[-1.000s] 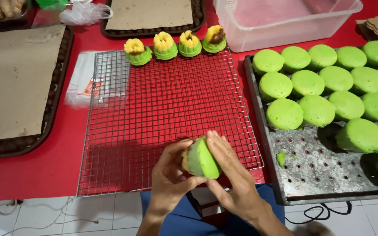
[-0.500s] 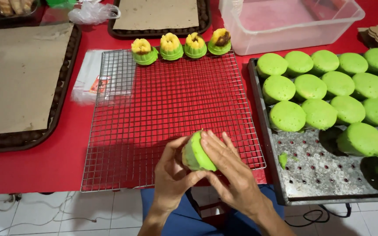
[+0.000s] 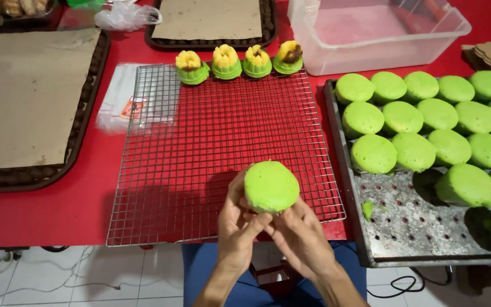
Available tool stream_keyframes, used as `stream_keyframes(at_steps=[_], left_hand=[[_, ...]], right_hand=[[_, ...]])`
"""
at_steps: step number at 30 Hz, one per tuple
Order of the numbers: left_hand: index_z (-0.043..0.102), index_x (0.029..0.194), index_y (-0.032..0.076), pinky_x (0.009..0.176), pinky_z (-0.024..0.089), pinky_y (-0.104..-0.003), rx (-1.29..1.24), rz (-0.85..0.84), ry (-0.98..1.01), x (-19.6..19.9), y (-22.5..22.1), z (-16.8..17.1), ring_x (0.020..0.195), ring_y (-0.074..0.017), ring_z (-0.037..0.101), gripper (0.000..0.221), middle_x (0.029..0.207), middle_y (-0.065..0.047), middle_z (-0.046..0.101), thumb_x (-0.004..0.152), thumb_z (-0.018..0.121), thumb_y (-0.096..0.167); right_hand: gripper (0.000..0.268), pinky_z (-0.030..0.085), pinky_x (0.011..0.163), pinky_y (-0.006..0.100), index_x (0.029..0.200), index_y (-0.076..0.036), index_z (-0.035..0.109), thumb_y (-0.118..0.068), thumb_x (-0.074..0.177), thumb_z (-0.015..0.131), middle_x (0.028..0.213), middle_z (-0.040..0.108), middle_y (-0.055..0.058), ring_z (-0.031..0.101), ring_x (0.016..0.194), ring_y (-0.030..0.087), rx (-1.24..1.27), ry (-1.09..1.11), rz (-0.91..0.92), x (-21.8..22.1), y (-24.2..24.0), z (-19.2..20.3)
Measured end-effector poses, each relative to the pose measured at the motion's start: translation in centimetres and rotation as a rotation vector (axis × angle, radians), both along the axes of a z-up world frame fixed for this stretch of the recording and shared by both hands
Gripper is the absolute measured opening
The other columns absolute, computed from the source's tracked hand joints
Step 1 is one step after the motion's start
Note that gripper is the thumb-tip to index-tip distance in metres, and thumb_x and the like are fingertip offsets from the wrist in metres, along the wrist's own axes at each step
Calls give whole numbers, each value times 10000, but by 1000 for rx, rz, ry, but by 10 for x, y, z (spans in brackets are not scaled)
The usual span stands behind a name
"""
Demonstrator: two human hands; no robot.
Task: Removing small green cakes from plastic molds and arranging them on a wire cooling rack
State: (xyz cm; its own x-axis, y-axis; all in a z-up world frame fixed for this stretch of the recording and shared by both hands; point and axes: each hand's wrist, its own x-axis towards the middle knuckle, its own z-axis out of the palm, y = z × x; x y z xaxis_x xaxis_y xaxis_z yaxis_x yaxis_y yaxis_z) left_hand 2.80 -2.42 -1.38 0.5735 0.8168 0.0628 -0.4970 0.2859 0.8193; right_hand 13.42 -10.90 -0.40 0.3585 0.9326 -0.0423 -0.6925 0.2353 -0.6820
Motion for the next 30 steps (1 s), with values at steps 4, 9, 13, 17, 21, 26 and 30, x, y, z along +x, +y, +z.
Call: stream_keyframes(at_steps=[4,9,13,17,21,26,30], left_hand=[[371,1515,49,1068,529,-404,130,-100,-18,-7,6,17,1365,-305,503,943,1556,-164,406,768,848,370],[377,1515,-23,1132,449,-399,21,-103,-60,-6,5,23,1411,-309,488,1060,1526,-207,491,731,890,470],[526,1421,-30,991,553,-400,-321,-151,-146,-2,4,14,1190,-315,637,764,1292,-200,663,744,837,142],[562,1409,-41,956,553,-368,-470,-268,-267,3,0,2,1172,-292,637,679,1264,-176,679,792,790,124],[536,1444,35,950,560,-422,-540,-387,-346,-1,3,-4,1203,-315,621,718,1363,-173,628,856,744,389],[571,1368,-27,1010,533,-464,-755,-444,-411,-3,10,-6,1221,-384,607,858,1346,-234,622,800,689,604],[530,1425,-5,885,575,-393,-738,-410,-294,-4,11,-9,1210,-330,586,829,1356,-203,590,772,772,443]], right_hand=[[745,543,957,387,1418,25,488,-173,802,857,1333,550,200,583,1123,289,53,-67,-43,16,5,8],[759,576,883,347,1374,-8,572,-199,696,853,1256,654,152,635,1087,229,-164,-586,-213,16,7,46],[667,538,936,303,1363,13,562,-159,775,827,1275,621,139,614,1137,211,-115,-917,-230,15,6,47],[829,525,1092,340,1445,-11,474,-320,760,826,1436,591,182,601,1320,263,-77,-962,-206,8,8,46],[792,531,1015,280,1399,-10,531,-241,720,868,1368,637,149,624,1235,220,-147,-1076,-234,13,6,55],[749,324,1265,577,1356,-24,557,-365,762,858,1323,678,144,666,1236,269,8,-1576,-271,17,9,56],[828,257,1264,527,1456,-52,490,-365,780,851,1441,617,132,564,1371,274,-44,-1576,-129,14,11,59]])
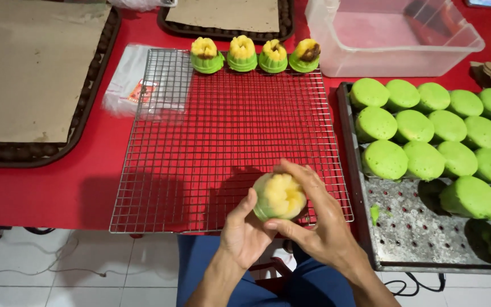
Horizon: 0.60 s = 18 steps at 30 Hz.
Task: Removing small green cakes from plastic molds and arranging them on a wire cooling rack
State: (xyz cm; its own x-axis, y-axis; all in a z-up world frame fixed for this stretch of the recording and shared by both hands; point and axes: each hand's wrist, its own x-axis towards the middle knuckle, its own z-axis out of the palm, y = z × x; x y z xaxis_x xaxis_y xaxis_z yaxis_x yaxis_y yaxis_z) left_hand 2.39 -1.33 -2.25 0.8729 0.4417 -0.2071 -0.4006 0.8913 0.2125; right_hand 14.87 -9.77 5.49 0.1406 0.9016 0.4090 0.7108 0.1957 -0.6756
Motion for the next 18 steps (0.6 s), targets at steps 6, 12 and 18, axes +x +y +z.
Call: stream_keyframes(at_steps=[6,12,18], left_hand=[[596,1362,-26,984,545,-466,-125,41,-76,-1,0,18,1197,-391,625,833,1345,-247,639,913,519,671],[630,1367,17,984,533,-471,-190,58,-111,1,-2,20,1128,-358,662,823,1268,-231,680,918,517,697],[668,1252,-33,920,544,-424,-188,138,-34,2,-1,15,1032,-327,668,755,1147,-210,703,952,528,645]], right_hand=[[762,300,1307,583,1392,-31,515,-307,768,853,1388,655,155,632,1301,305,151,-27,-109,-11,5,-3],[706,306,1296,602,1353,-24,544,-393,813,810,1368,661,116,681,1262,258,179,-97,-100,-22,4,-6],[832,315,1270,601,1395,-22,529,-479,761,816,1439,616,167,600,1367,317,137,-132,-78,-17,7,6]])
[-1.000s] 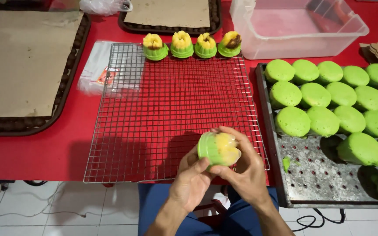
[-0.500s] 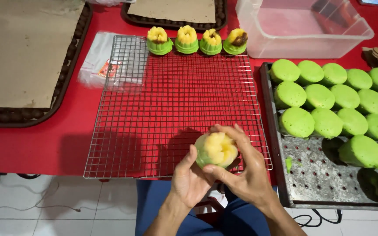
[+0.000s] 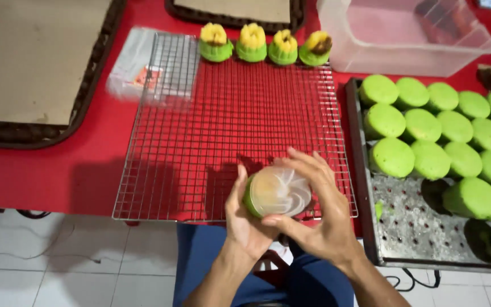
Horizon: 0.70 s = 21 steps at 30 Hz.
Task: Removing small green cakes from plastic molds and arranging them on a wire cooling rack
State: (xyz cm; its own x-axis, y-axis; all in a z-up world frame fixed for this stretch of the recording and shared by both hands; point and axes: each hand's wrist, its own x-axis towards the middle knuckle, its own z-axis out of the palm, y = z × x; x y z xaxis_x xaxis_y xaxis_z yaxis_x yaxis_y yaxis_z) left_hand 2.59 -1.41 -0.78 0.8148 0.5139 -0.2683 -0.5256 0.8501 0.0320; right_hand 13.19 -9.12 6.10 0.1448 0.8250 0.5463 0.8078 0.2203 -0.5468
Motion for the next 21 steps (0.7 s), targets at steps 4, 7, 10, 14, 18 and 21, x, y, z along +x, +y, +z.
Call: stream_keyframes(at_steps=[4,7,10,14,18,21], left_hand=[[712,1079,35,809,568,-441,-31,12,49,0,3,2,972,-327,680,599,1070,-169,718,917,615,603],[680,1175,28,868,542,-527,-72,18,151,-4,10,35,1088,-355,653,622,1179,-185,703,931,540,582],[588,1371,-19,1020,454,-626,-80,-3,212,-11,18,51,1231,-452,574,786,1336,-274,621,924,417,605],[462,1492,12,1194,285,-681,-177,-6,231,-17,33,72,1365,-544,429,863,1466,-332,484,932,268,638],[471,1492,6,1182,275,-649,274,13,-498,-21,52,-12,1395,-498,441,754,1492,-287,507,1023,459,596],[322,1587,32,1247,109,-634,375,-56,-703,-19,74,-26,1514,-467,251,750,1623,-261,338,1088,434,582]], right_hand=[[787,392,1234,478,1401,-7,506,-367,769,807,1438,590,167,542,1413,306,-12,208,46,-2,-3,26],[778,522,1103,379,1415,22,482,-265,766,800,1455,569,216,600,1334,298,-5,455,70,9,-5,44],[737,605,959,347,1390,-31,512,-285,753,782,1411,619,181,656,1211,270,-75,443,5,37,-1,66],[696,561,1010,335,1428,-12,510,-193,797,741,1334,614,135,645,1181,246,-56,286,-168,94,25,105],[521,546,886,299,1384,20,504,-104,950,763,1244,587,155,596,1093,229,144,118,-168,198,82,122],[535,454,752,300,1293,-36,585,-294,896,835,1104,666,86,604,939,189,95,61,-439,274,130,111]])
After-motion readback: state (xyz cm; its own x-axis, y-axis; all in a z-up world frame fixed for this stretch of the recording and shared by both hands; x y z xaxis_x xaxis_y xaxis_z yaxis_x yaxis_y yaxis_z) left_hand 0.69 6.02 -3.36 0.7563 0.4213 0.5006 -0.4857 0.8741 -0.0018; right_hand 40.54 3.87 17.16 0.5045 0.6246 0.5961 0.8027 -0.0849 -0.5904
